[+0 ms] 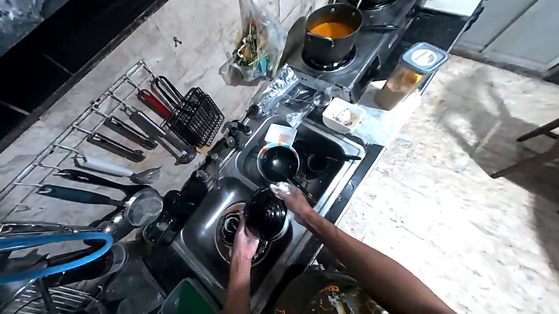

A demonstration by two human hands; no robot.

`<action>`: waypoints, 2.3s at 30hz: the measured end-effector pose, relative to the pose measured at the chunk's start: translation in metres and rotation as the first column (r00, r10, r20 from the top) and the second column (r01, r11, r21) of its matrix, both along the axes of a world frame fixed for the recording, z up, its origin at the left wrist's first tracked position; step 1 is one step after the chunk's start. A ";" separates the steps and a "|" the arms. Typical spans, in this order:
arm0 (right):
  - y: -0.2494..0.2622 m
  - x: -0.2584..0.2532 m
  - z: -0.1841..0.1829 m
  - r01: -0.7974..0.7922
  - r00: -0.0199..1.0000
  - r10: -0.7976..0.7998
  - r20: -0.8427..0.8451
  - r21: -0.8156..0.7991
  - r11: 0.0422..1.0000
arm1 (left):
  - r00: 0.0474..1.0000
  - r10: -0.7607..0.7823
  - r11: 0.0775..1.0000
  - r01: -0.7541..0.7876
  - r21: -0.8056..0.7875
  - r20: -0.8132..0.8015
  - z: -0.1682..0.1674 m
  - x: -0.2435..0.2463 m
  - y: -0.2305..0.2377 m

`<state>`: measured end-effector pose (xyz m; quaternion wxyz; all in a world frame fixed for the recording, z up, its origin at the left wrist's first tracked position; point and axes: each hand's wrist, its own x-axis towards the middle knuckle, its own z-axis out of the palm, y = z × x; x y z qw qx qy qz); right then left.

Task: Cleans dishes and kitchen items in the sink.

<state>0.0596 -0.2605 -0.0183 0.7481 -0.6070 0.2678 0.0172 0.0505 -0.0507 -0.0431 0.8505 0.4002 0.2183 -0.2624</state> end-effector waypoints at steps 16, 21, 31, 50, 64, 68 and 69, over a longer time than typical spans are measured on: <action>0.007 0.011 0.023 -0.347 0.785 0.618 0.044 -0.795 0.497 | 0.937 -0.145 0.960 0.055 0.274 0.318 0.034 -0.012 -0.027; 0.020 -0.010 0.022 -0.268 0.778 0.626 0.055 -0.872 0.409 | 0.957 -0.021 0.978 -0.040 0.205 0.289 0.035 -0.012 -0.043; 0.028 -0.037 0.006 0.137 0.739 0.645 0.193 -0.981 0.135 | 0.977 0.213 0.977 -0.213 -0.024 -0.002 0.061 0.013 -0.070; -0.027 0.031 0.031 -0.394 0.842 0.507 0.187 -0.430 0.812 | 0.963 -0.045 0.986 0.000 0.167 0.267 0.071 0.005 -0.037; 0.051 -0.037 0.001 0.173 0.978 -0.108 0.177 -0.410 0.895 | 0.905 0.241 0.961 -0.273 0.045 0.351 0.064 0.009 -0.061; 0.065 -0.053 0.018 -0.030 0.996 0.075 0.049 -0.606 0.795 | 0.912 0.222 0.948 -0.284 0.142 0.345 0.070 0.011 -0.074; 0.059 -0.054 0.016 -0.099 0.981 0.188 0.052 -0.695 0.712 | 0.922 0.194 0.945 -0.267 0.190 0.334 0.074 0.010 -0.076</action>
